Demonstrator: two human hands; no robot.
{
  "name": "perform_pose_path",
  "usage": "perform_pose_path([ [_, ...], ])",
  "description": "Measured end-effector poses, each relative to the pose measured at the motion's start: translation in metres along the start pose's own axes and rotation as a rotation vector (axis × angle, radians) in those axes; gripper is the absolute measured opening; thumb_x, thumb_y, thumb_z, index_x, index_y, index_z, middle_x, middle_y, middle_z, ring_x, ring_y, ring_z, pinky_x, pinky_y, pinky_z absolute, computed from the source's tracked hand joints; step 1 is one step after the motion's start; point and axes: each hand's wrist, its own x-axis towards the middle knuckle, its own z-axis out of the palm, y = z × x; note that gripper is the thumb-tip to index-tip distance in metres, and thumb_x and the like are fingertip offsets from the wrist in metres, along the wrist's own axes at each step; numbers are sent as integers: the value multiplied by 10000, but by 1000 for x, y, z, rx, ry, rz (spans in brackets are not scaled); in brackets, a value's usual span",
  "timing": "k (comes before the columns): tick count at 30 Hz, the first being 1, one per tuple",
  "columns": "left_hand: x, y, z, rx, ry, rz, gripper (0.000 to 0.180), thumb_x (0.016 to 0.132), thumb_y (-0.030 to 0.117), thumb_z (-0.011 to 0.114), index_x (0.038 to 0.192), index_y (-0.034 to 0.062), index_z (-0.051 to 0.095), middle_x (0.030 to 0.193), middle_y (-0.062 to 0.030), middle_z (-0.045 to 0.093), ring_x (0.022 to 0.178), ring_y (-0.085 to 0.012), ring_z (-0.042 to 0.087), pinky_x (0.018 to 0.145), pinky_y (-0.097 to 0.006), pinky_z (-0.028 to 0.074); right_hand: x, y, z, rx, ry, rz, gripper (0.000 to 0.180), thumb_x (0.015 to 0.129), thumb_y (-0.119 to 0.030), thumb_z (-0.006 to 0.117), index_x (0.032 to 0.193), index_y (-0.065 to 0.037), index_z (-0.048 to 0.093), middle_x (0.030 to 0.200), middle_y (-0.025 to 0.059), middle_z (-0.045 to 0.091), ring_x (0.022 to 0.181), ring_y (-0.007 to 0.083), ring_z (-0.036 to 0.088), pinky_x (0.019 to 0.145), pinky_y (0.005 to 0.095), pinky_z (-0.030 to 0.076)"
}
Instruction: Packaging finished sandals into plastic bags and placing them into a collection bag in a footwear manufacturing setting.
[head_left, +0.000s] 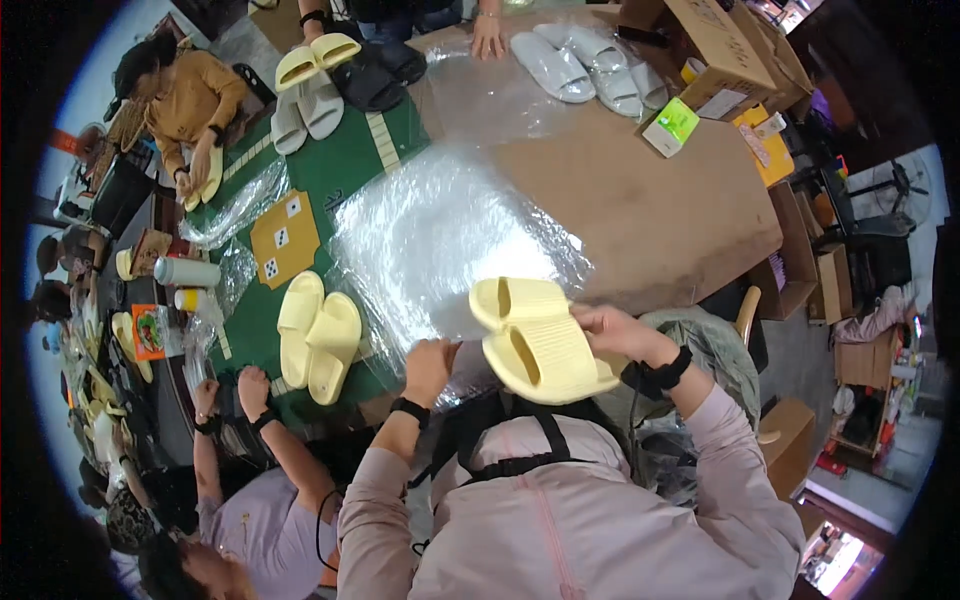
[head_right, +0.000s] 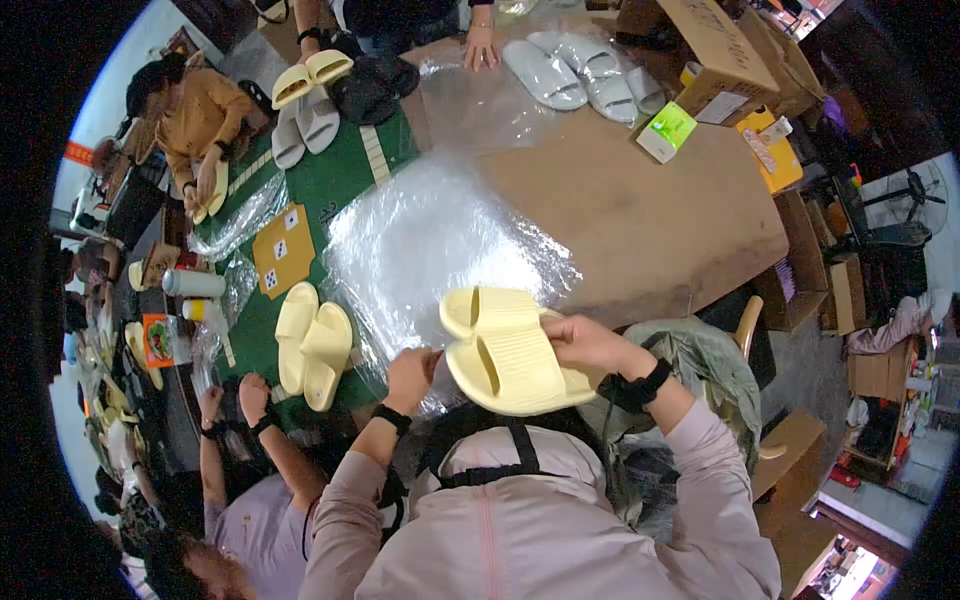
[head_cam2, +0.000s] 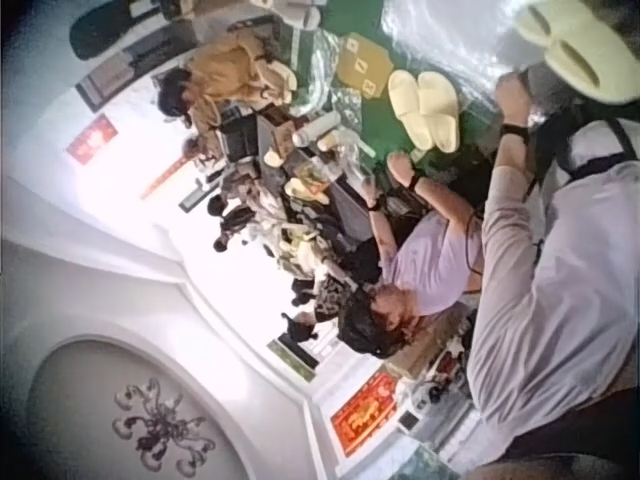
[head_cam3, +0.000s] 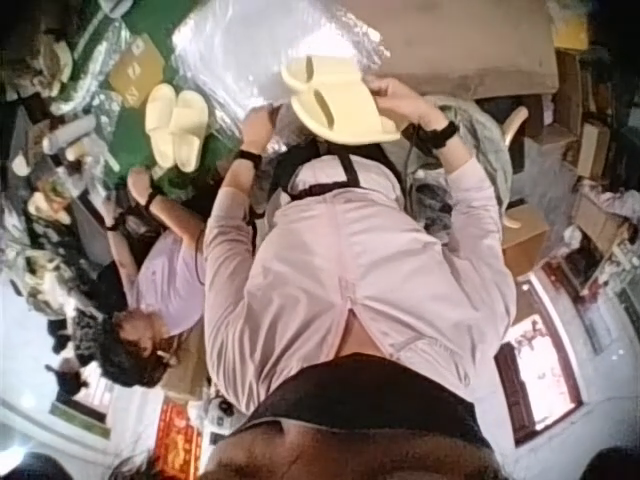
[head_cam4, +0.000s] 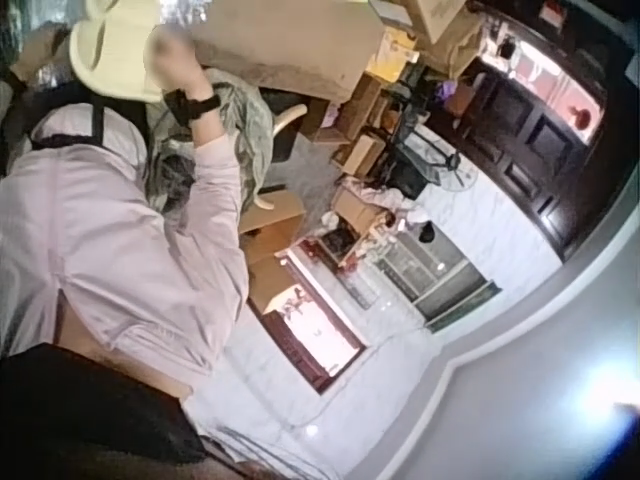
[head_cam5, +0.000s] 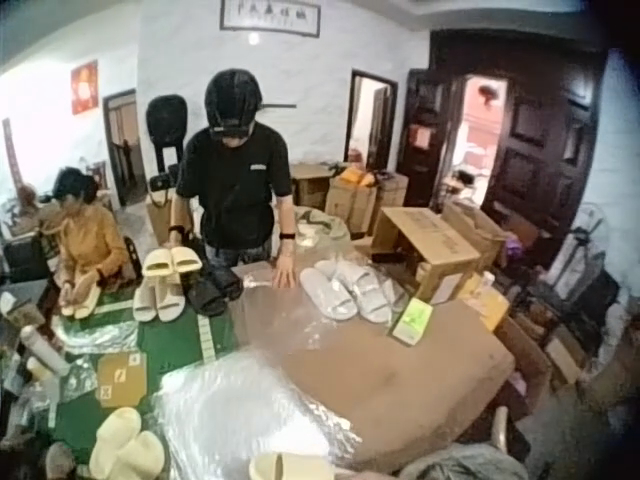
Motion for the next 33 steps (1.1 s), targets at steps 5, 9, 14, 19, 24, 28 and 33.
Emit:
perform_pose_path([
  [5,2,-28,22,-305,286,148,174,846,187,532,750,42,549,691,-166,584,726,-375,562,639,-445,438,0,10,7,-221,-226,24,351,825,-136,628,1153,-23,576,1118,14,608,990,80,522,909,251,393],
  [9,7,-18,-9,-434,63,7,226,799,227,607,722,23,546,687,-171,576,696,-366,564,613,-437,434,6,17,20,-174,-347,63,355,823,-132,626,1155,-17,572,1079,10,614,960,86,523,897,253,395],
  [14,6,-16,-14,-598,-120,-53,240,827,249,575,770,18,607,714,-163,617,677,-325,605,593,-404,455,11,14,30,-71,-447,199,305,834,-104,605,1111,23,589,1068,2,589,948,68,503,859,234,397],
  [19,4,-25,-6,-572,112,-122,205,851,182,529,838,6,634,763,-155,633,677,-310,611,609,-378,475,3,-3,38,-26,-421,207,304,828,-90,619,1108,27,594,1089,-4,585,961,67,504,861,217,395],
  [24,6,1,-37,-456,337,-96,172,810,198,605,785,31,639,743,-140,621,665,-310,598,600,-389,466,4,4,35,-11,-432,160,299,830,-85,613,1104,35,592,1111,-4,567,982,65,493,862,217,393],
  [28,-2,-9,-33,-369,342,-66,168,809,189,606,747,33,623,728,-127,613,659,-308,586,586,-394,457,7,6,31,-60,-464,194,303,827,-82,612,1103,42,589,1143,2,550,981,70,492,854,223,400],
  [33,-12,-4,-36,-306,331,-44,157,829,182,584,797,39,642,748,-128,619,675,-313,588,597,-395,462,8,22,29,4,-390,139,274,831,-65,580,1077,54,593,1142,-2,541,989,70,486,856,226,400],
])
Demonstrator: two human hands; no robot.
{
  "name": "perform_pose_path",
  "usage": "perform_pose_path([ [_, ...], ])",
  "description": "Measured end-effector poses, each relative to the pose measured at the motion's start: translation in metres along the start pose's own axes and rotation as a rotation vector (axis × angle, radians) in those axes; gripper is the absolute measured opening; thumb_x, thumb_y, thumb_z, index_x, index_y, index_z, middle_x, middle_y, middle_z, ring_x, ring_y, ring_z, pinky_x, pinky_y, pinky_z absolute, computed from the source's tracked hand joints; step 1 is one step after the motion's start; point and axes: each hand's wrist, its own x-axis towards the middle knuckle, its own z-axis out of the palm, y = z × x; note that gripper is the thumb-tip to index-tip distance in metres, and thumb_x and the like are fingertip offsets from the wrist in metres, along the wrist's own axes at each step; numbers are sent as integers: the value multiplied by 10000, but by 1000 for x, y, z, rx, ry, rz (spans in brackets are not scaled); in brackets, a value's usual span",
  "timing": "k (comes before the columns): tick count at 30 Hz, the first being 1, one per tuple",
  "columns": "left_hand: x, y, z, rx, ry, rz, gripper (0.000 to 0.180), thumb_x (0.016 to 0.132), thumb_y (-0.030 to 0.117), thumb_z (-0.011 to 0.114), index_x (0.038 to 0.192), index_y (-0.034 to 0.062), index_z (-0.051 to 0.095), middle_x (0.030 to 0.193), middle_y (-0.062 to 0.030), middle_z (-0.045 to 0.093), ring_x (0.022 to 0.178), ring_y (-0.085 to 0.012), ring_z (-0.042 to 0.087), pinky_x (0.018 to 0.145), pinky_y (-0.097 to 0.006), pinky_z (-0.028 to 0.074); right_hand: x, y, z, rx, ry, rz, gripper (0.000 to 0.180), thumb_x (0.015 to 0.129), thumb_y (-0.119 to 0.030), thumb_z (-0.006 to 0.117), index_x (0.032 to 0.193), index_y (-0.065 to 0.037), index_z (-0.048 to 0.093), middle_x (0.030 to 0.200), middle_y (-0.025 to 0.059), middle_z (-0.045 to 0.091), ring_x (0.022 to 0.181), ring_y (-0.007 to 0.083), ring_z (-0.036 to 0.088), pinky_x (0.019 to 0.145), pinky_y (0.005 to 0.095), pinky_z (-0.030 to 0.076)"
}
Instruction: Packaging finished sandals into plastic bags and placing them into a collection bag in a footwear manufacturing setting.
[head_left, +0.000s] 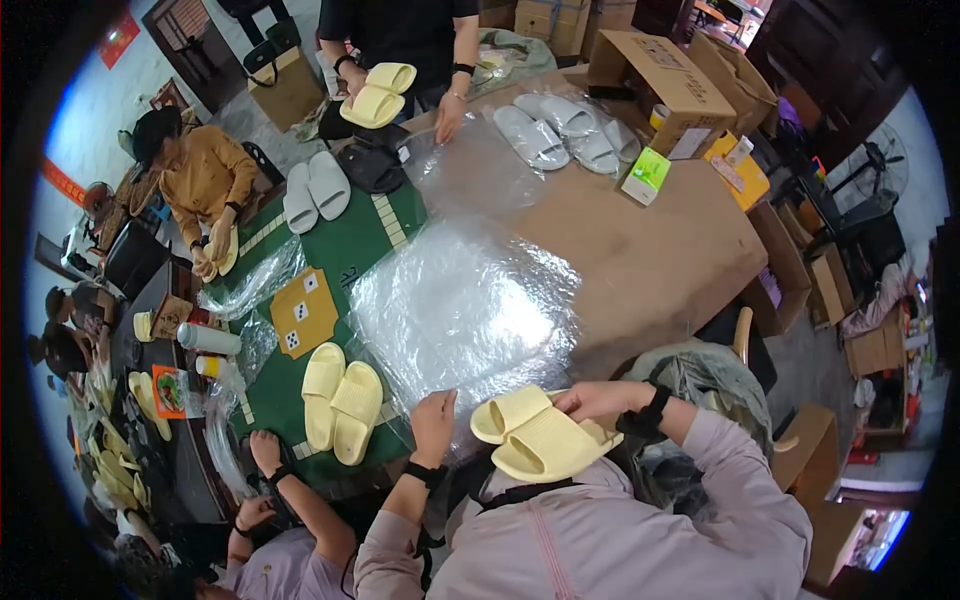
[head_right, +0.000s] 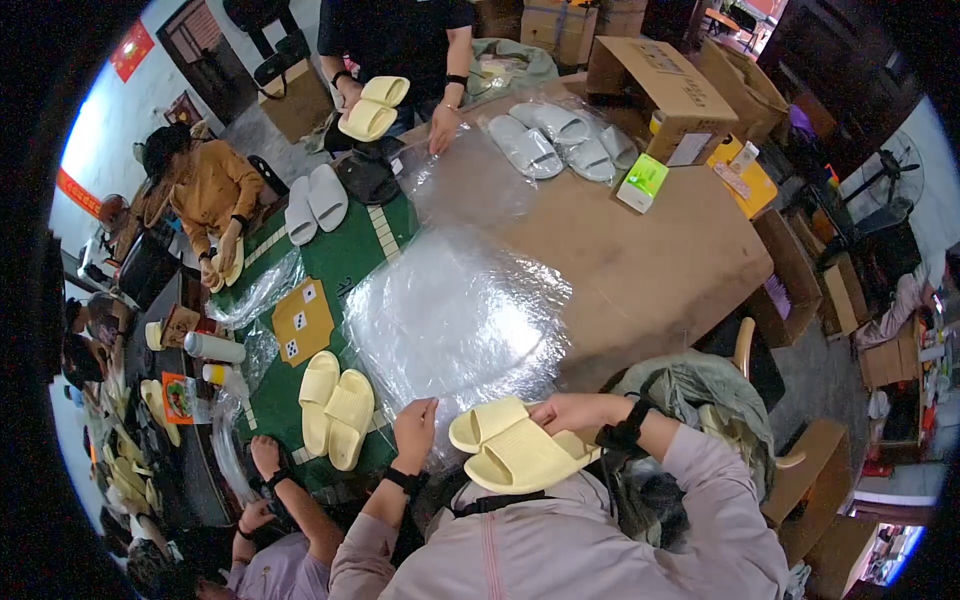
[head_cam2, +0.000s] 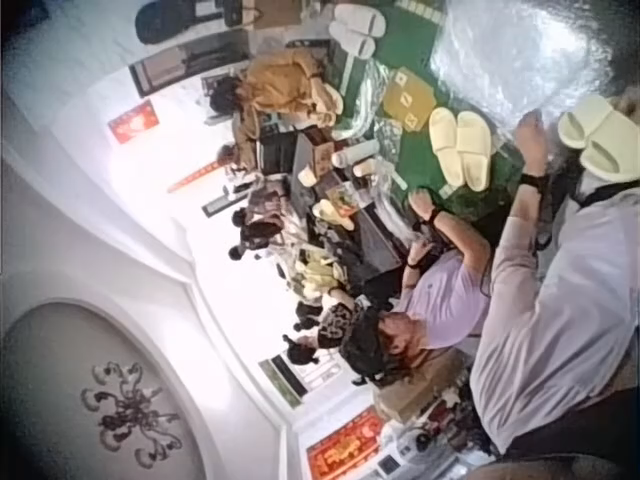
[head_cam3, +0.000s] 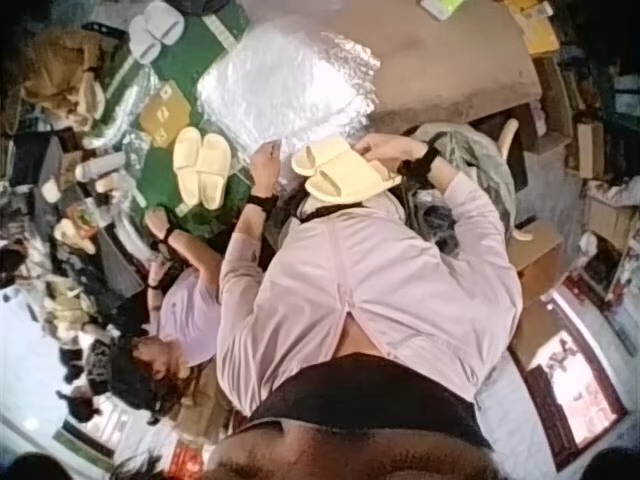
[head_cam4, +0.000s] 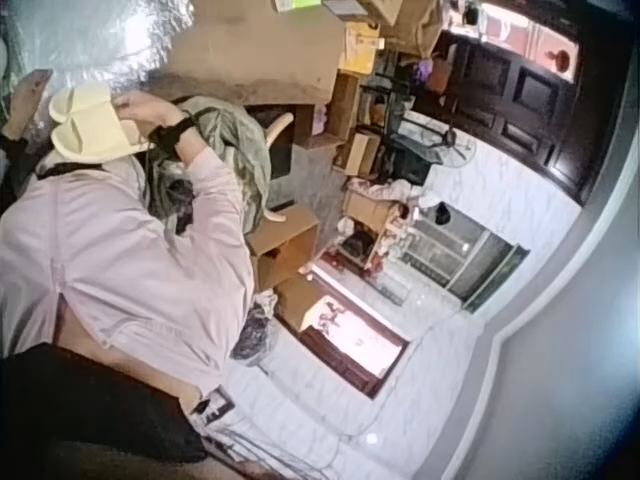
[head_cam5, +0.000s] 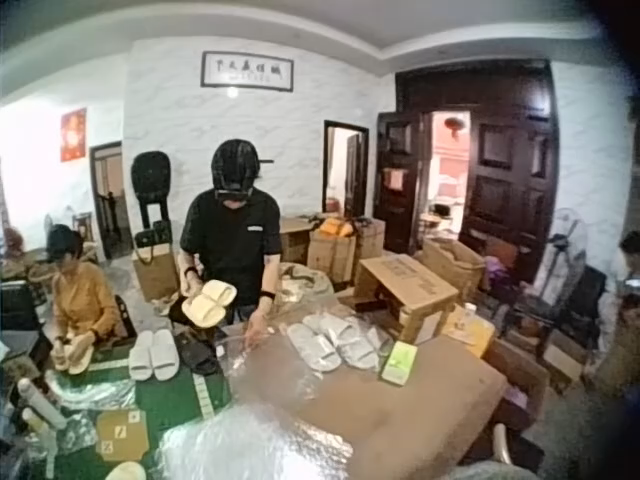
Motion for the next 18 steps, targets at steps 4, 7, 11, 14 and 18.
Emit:
perform_pose_path([
  [4,-4,29,-11,-115,103,88,190,860,195,550,913,51,662,788,-139,630,716,-316,600,632,-378,476,13,11,6,-137,184,-124,254,820,-39,518,1053,39,582,1057,29,549,946,119,515,839,254,410],
  [7,-12,36,-13,-116,38,59,195,860,183,550,950,47,659,822,-137,637,736,-308,607,655,-365,488,14,23,-4,-584,365,-168,233,791,-49,504,1006,19,563,942,73,505,867,191,515,790,287,419],
  [11,-15,63,-15,-64,137,273,158,821,100,586,936,17,654,856,-145,646,740,-291,615,640,-350,486,11,13,14,-928,622,-141,213,755,-130,522,920,2,549,937,131,476,879,293,509,733,390,428],
  [14,-11,86,-17,-24,170,304,159,790,81,605,933,32,656,926,-122,631,830,-293,591,703,-360,479,17,15,23,-1040,599,-229,234,736,-154,536,920,-10,548,942,144,485,898,317,508,725,440,414],
  [18,-14,101,-16,-6,176,356,178,764,87,624,935,47,656,995,-108,606,921,-293,554,803,-378,445,28,-3,36,-1114,551,-322,242,732,-144,528,935,-15,550,930,141,487,892,317,510,716,453,401],
])
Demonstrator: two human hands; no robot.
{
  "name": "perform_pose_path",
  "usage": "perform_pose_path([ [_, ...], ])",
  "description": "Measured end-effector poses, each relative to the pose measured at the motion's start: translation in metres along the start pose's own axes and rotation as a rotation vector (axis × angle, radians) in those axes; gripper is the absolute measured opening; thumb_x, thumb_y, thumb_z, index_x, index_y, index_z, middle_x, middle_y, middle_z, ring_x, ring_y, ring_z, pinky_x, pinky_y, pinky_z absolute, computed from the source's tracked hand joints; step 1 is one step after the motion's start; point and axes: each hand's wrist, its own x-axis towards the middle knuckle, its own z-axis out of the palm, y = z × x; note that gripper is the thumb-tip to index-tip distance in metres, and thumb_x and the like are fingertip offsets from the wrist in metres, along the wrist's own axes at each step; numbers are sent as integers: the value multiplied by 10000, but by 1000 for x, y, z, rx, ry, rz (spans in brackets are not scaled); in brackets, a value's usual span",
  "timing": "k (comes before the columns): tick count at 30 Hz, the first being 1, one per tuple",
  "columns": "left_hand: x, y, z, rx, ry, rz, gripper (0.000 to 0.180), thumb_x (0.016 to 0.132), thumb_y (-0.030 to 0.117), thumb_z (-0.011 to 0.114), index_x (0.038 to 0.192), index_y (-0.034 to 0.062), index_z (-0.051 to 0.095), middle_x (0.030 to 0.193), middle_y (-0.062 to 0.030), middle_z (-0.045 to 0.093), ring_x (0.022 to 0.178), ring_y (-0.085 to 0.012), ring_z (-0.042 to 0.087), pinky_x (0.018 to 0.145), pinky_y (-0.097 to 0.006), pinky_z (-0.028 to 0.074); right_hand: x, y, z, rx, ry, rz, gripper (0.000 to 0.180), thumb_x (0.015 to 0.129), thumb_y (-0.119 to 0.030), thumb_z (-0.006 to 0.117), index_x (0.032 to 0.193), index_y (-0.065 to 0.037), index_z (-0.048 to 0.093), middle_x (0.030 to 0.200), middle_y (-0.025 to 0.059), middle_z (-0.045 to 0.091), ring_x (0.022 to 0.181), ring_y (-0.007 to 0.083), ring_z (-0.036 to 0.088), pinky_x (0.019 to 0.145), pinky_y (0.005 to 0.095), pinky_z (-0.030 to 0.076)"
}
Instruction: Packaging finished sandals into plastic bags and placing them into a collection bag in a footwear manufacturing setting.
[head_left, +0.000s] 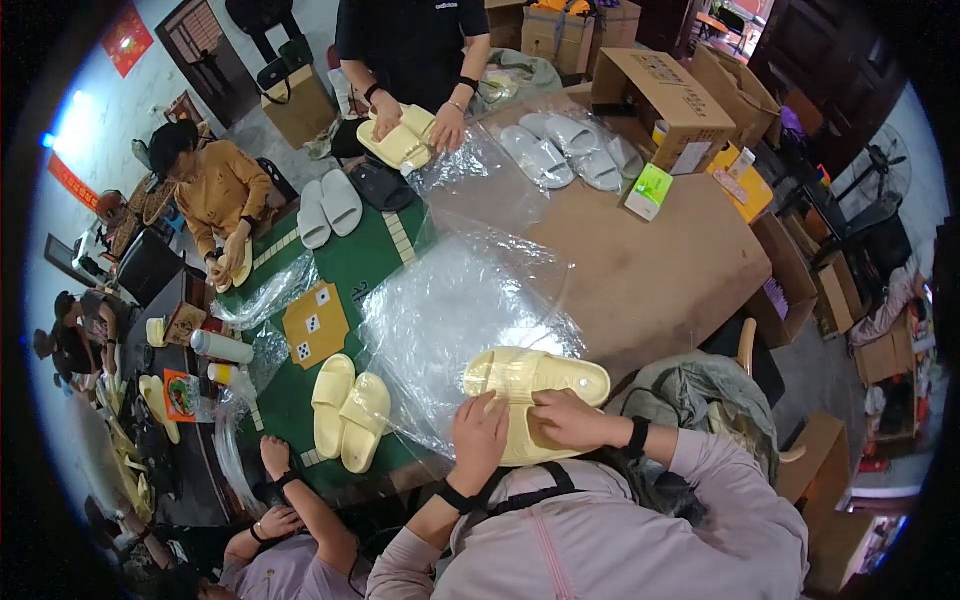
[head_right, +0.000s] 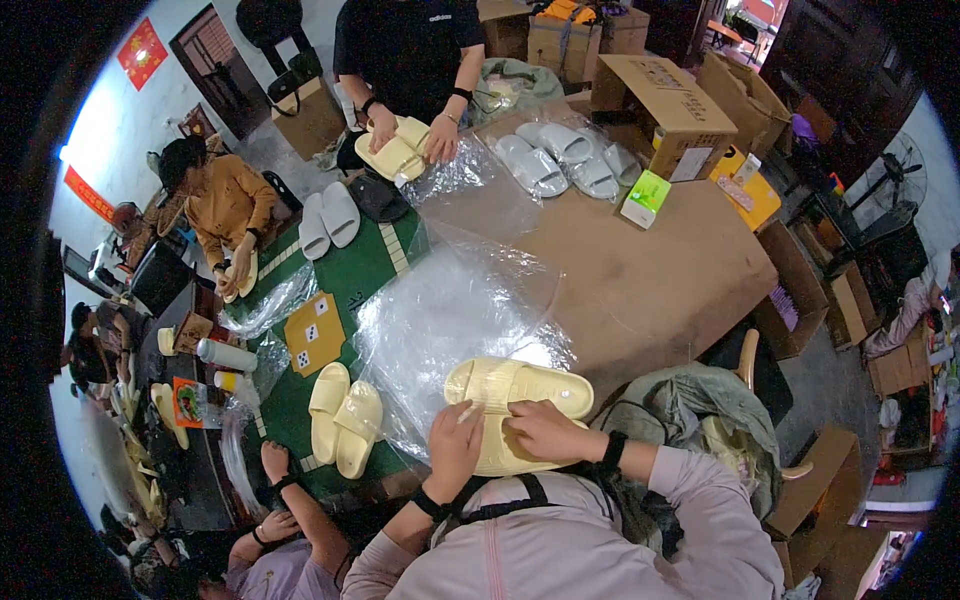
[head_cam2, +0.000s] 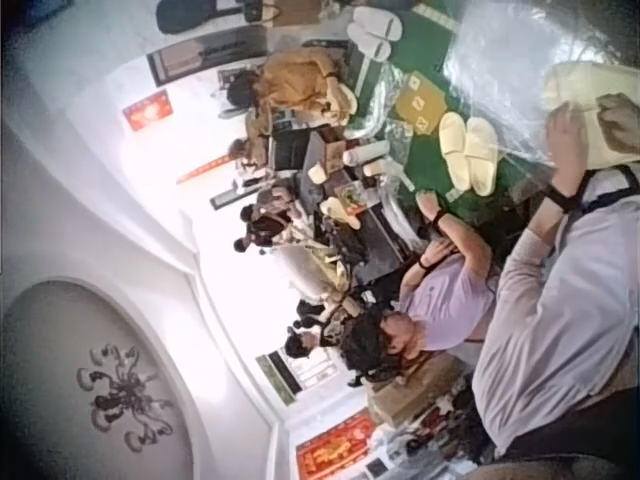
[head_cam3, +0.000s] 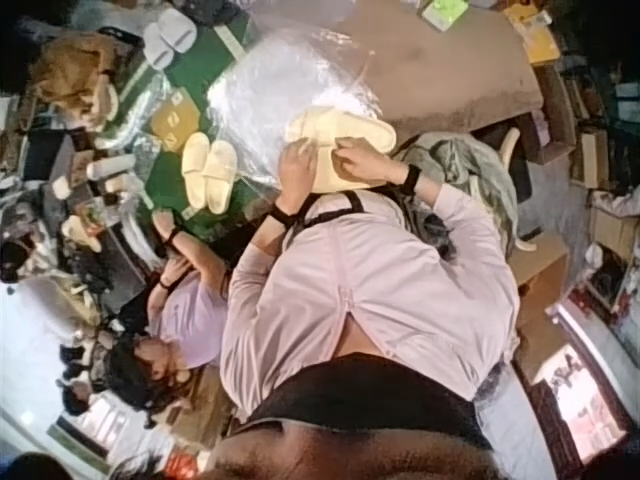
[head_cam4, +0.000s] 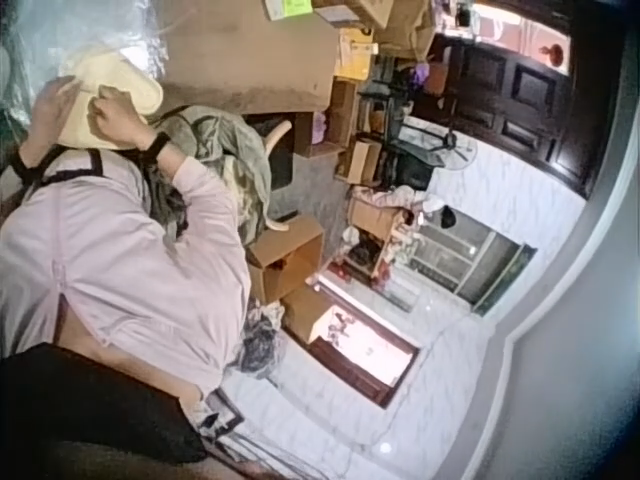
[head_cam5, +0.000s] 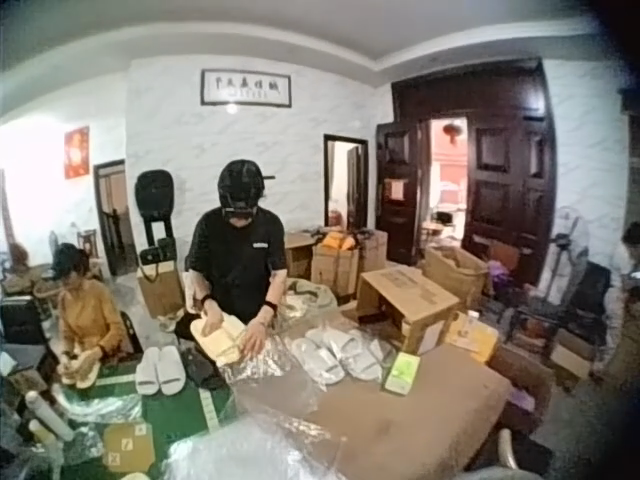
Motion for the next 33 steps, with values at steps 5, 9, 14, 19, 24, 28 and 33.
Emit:
perform_pose_path([
  [5,-7,14,-1,-87,-138,-110,233,829,178,591,1049,157,664,1182,-126,553,1151,-367,453,985,-525,272,13,7,20,-25,-2,7,193,736,-128,561,884,-7,592,919,166,530,848,327,518,693,446,402],
  [9,-7,19,-14,-198,-201,-132,234,852,210,575,1069,212,665,1254,-117,511,1246,-400,347,1021,-570,151,27,-13,22,37,33,-93,176,756,-166,583,877,-38,590,920,159,564,883,319,528,688,428,410],
  [14,-4,42,-34,-279,-247,-34,148,769,184,655,900,135,705,1143,-133,546,1056,-372,474,871,-451,357,37,1,31,-234,178,-379,256,732,-234,569,903,-45,552,1006,130,514,854,299,507,718,393,413],
  [19,-1,61,-44,-419,-327,-26,225,787,114,635,1009,95,666,883,-157,546,766,-274,541,615,-322,435,68,-18,43,-308,152,-565,274,693,-199,555,916,-40,555,998,150,500,909,318,465,771,386,396],
  [24,10,68,-59,-814,-502,-40,196,843,95,577,1013,24,642,828,-83,633,735,-165,583,657,-277,460,77,-71,10,71,207,-352,302,749,-117,556,1040,-40,573,1092,148,518,1015,335,460,859,410,392],
  [28,40,46,-100,-1174,27,-401,142,875,29,486,855,-22,616,848,-66,625,790,-132,567,726,-264,464,58,-62,0,117,202,-281,354,782,-126,565,1128,-52,557,1218,161,467,1115,351,423,914,412,374],
  [33,52,7,-109,-1234,384,-501,118,846,14,495,822,-31,602,865,-87,606,816,-147,550,809,-275,433,14,-106,-44,80,593,-66,729,781,-297,619,1389,-98,269,1438,204,189,1321,374,212,1056,481,220],
])
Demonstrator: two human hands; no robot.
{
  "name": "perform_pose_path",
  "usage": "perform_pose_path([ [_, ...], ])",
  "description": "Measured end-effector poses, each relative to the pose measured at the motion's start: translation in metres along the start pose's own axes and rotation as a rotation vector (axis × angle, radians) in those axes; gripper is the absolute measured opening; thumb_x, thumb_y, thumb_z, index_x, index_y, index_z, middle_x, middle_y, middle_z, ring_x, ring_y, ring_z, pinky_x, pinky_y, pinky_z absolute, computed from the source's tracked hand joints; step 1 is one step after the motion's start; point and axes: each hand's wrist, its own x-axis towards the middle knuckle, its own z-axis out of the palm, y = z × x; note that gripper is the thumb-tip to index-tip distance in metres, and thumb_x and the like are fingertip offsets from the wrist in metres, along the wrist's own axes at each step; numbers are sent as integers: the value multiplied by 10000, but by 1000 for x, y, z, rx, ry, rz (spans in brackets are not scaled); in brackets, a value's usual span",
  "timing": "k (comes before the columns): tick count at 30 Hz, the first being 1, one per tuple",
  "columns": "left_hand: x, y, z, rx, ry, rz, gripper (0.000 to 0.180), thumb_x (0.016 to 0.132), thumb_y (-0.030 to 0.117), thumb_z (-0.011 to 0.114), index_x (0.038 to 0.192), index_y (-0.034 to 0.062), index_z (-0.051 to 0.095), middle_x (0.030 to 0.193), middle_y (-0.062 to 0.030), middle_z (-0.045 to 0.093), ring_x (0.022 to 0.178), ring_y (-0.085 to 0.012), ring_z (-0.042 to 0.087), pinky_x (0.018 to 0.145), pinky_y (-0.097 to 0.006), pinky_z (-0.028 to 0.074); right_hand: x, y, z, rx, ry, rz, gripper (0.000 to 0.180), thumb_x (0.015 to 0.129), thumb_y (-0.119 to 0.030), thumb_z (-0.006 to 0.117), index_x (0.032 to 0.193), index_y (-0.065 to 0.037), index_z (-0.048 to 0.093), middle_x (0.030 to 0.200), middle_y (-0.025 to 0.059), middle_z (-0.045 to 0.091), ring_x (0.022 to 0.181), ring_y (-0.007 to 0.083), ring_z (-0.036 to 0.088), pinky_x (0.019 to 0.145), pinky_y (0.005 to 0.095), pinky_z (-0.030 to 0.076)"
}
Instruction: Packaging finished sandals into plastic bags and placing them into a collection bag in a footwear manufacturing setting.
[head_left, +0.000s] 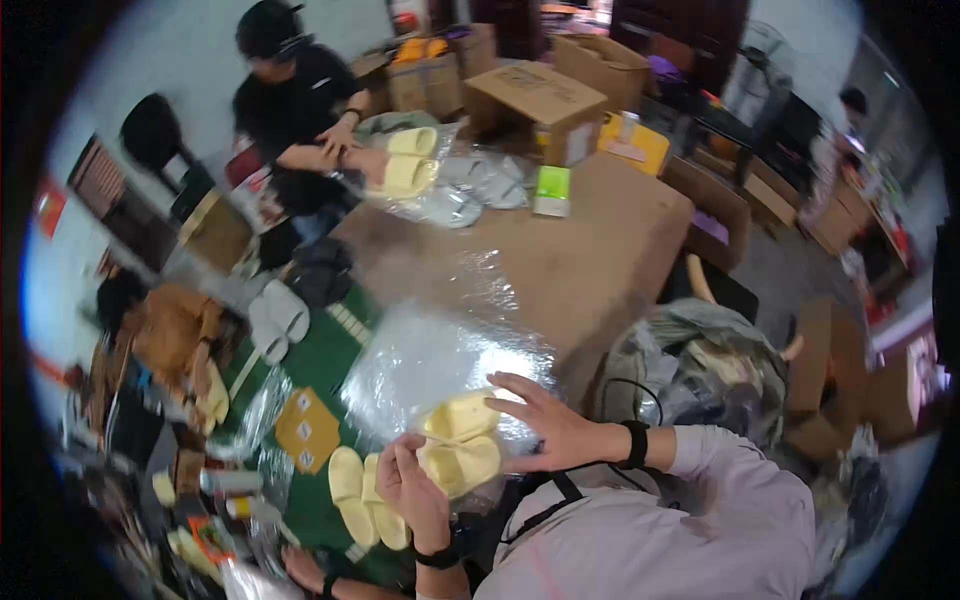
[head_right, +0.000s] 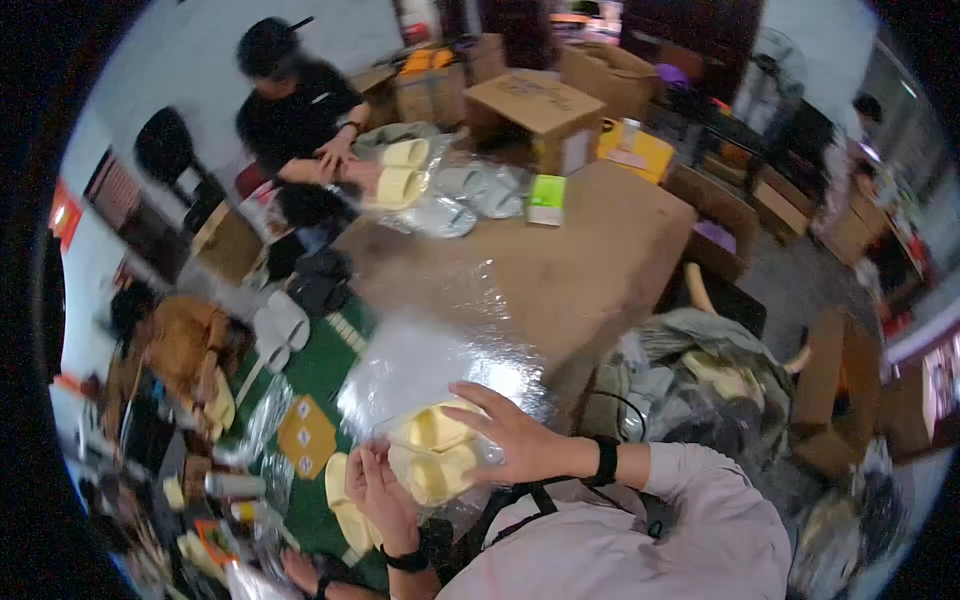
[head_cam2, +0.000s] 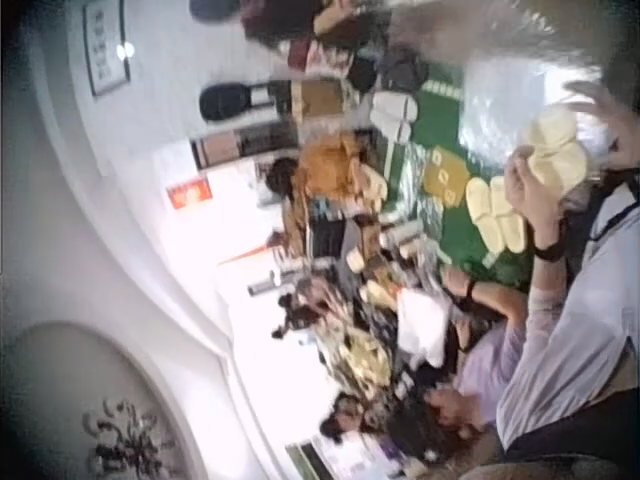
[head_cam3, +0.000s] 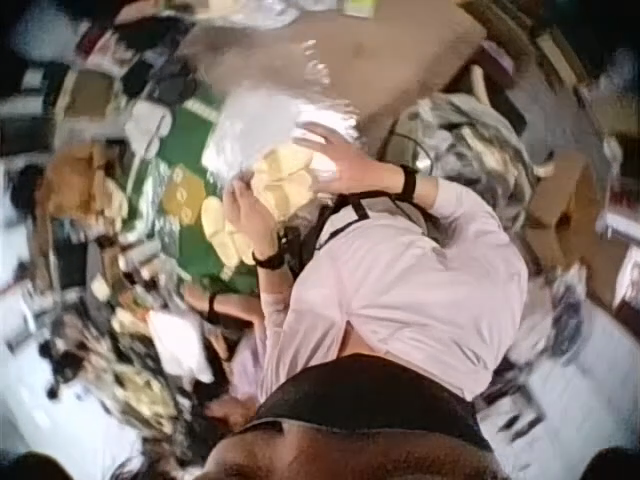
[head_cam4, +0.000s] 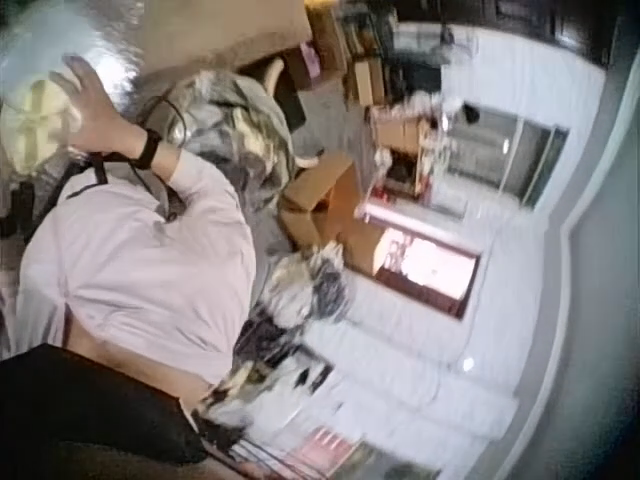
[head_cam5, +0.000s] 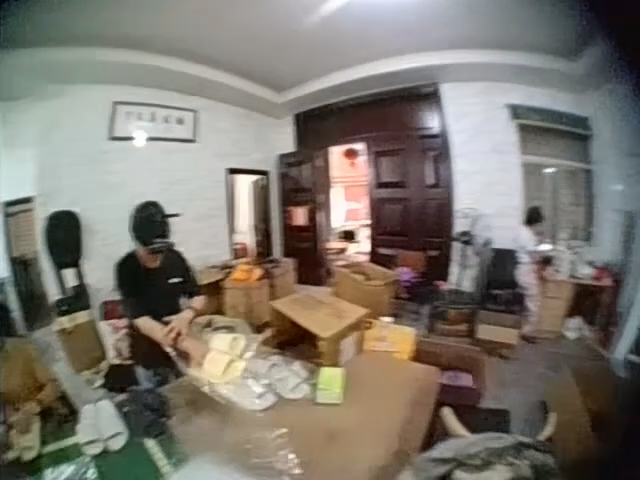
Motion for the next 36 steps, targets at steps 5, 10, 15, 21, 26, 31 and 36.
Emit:
perform_pose_path([
  [5,-36,17,36,326,-1045,78,81,794,70,602,801,-4,635,952,-121,621,874,-223,568,861,-342,432,-27,-4,19,-433,90,294,843,686,-354,654,1379,-92,249,1448,189,195,1315,393,200,1045,589,105],
  [10,-49,-1,70,213,-1658,100,200,712,90,687,903,33,676,1030,-142,626,1013,-308,561,869,-352,434,-72,9,-24,-754,398,73,550,713,-252,601,1223,-87,483,1380,126,373,1270,345,327,1028,552,220],
  [15,-113,-23,125,334,-1656,90,486,686,77,737,1140,33,571,1036,-104,633,946,-259,585,829,-318,451,-164,-6,-110,-583,986,298,327,767,-104,546,1086,-38,568,1190,104,553,1135,296,496,993,463,325],
  [21,-117,-140,152,886,-1213,329,674,741,257,705,1285,-5,406,1160,-233,500,1040,-350,500,885,-389,408,-264,-58,-180,-749,1261,465,122,811,-22,535,915,-19,599,869,90,641,992,259,576,970,417,349],
  [26,-125,-187,168,1363,-1133,-29,681,773,231,636,1323,-10,314,947,-281,595,891,-443,566,810,-473,444,-335,-37,-234,-744,463,608,152,808,-52,513,901,-57,633,883,93,643,883,252,598,865,351,422],
  [31,-133,-185,146,1223,-973,168,399,736,154,577,1113,26,554,805,-262,605,774,-410,590,691,-467,465,-323,50,-209,-525,470,763,223,717,-53,586,929,1,623,912,160,626,854,333,586,762,394,469],
  [36,-148,-176,146,1077,-878,104,236,763,169,532,907,4,619,736,-266,589,717,-425,582,663,-484,467,-283,110,-164,-463,684,500,249,705,-84,623,933,16,618,864,184,625,819,343,595,720,377,478],
])
